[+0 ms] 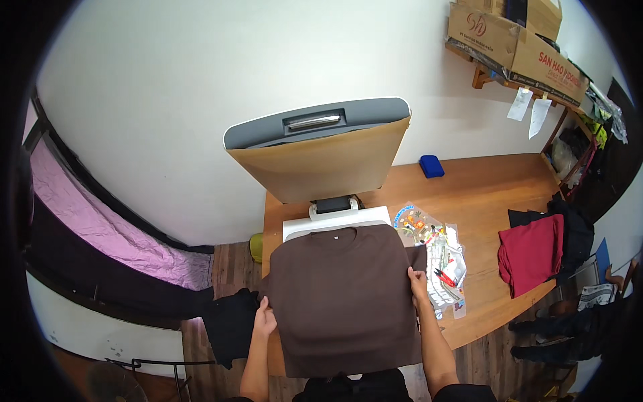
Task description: Aligning a transfer design on a t-shirt using a ruler at a heat press station.
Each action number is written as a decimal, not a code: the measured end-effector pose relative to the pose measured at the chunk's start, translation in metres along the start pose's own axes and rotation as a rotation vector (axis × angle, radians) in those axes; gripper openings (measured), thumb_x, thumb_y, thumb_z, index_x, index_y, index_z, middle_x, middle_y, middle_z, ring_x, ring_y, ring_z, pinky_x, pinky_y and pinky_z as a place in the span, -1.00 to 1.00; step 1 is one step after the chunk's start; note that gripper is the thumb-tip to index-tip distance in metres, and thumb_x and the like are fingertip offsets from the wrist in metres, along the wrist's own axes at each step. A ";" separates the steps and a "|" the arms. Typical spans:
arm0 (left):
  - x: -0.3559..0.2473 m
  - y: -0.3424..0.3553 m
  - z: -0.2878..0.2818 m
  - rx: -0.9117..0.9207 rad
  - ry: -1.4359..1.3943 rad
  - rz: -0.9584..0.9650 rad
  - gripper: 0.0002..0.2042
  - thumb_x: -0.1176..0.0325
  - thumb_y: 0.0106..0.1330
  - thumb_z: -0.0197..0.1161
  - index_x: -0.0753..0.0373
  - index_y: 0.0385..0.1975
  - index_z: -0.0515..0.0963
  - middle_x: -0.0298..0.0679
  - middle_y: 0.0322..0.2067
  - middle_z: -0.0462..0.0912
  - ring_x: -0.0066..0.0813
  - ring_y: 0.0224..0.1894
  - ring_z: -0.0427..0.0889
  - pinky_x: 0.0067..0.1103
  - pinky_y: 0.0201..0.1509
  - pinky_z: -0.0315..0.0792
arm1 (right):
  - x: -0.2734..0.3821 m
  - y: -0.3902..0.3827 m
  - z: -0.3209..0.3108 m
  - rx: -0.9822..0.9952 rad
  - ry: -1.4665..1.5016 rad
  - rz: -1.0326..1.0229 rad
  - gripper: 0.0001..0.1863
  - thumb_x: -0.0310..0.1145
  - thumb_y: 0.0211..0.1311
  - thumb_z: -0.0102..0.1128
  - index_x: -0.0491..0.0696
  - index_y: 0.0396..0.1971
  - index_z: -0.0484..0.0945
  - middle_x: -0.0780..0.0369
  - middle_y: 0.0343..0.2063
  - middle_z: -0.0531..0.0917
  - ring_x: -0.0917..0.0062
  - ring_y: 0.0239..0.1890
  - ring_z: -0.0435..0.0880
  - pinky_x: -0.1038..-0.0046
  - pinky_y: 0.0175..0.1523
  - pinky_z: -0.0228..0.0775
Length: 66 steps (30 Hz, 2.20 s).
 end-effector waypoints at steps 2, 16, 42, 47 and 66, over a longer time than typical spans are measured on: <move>0.023 -0.010 0.009 0.004 -0.350 -0.432 -0.54 0.21 0.37 0.28 0.29 0.17 0.39 -0.20 0.21 0.43 -0.20 0.25 0.40 -0.25 0.36 0.25 | 0.004 0.001 0.011 0.142 -0.064 0.089 -0.55 -0.03 0.18 0.41 -0.11 -0.26 0.50 0.26 -0.35 0.59 0.57 -0.26 0.53 0.50 -0.14 0.43; -0.033 0.009 0.035 -0.118 0.700 -0.036 -0.35 0.28 0.34 0.32 -0.08 0.36 0.11 0.05 0.29 0.23 0.04 0.27 0.32 -0.14 0.33 0.29 | 0.030 0.060 0.008 -0.040 -0.726 -0.274 -0.67 -0.30 0.09 0.45 -0.17 -0.26 0.55 0.11 -0.33 0.61 0.31 -0.31 0.60 0.38 -0.12 0.44; -0.047 0.091 0.114 -0.220 1.527 0.760 -0.53 0.11 0.37 0.24 0.27 0.14 0.42 0.00 0.06 0.48 -0.04 0.14 0.44 -0.25 0.20 0.28 | 0.103 0.040 0.066 0.061 -0.435 -0.960 -0.68 -0.43 0.27 0.23 -0.19 -0.01 0.51 0.03 -0.17 0.57 0.25 -0.18 0.61 0.30 -0.03 0.47; 0.024 -0.019 0.007 -0.095 1.111 0.327 -0.57 0.10 0.45 0.17 0.39 0.04 0.47 -0.18 -0.22 0.63 -0.44 -0.16 0.60 -0.53 -0.06 0.44 | 0.009 -0.050 -0.032 0.151 -0.620 -0.564 -0.65 -0.27 0.30 0.23 -0.26 -0.11 0.53 0.08 -0.47 0.61 0.33 -0.39 0.61 0.33 -0.24 0.44; 0.035 -0.075 -0.018 0.032 0.465 -0.151 -0.71 0.31 0.39 0.28 0.37 -0.05 0.47 -0.13 -0.02 0.64 -0.43 -0.02 0.61 -0.52 0.13 0.44 | -0.072 -0.066 -0.099 0.284 0.129 0.117 -0.81 -0.45 0.20 0.35 -0.09 -0.22 0.57 0.26 -0.30 0.67 0.57 -0.27 0.61 0.51 -0.09 0.45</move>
Point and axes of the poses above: each hand's wrist, its own y-axis towards the middle knuckle, its own z-axis out of the palm, x = y × z, the point moved 8 cm from there along y, towards the middle knuckle
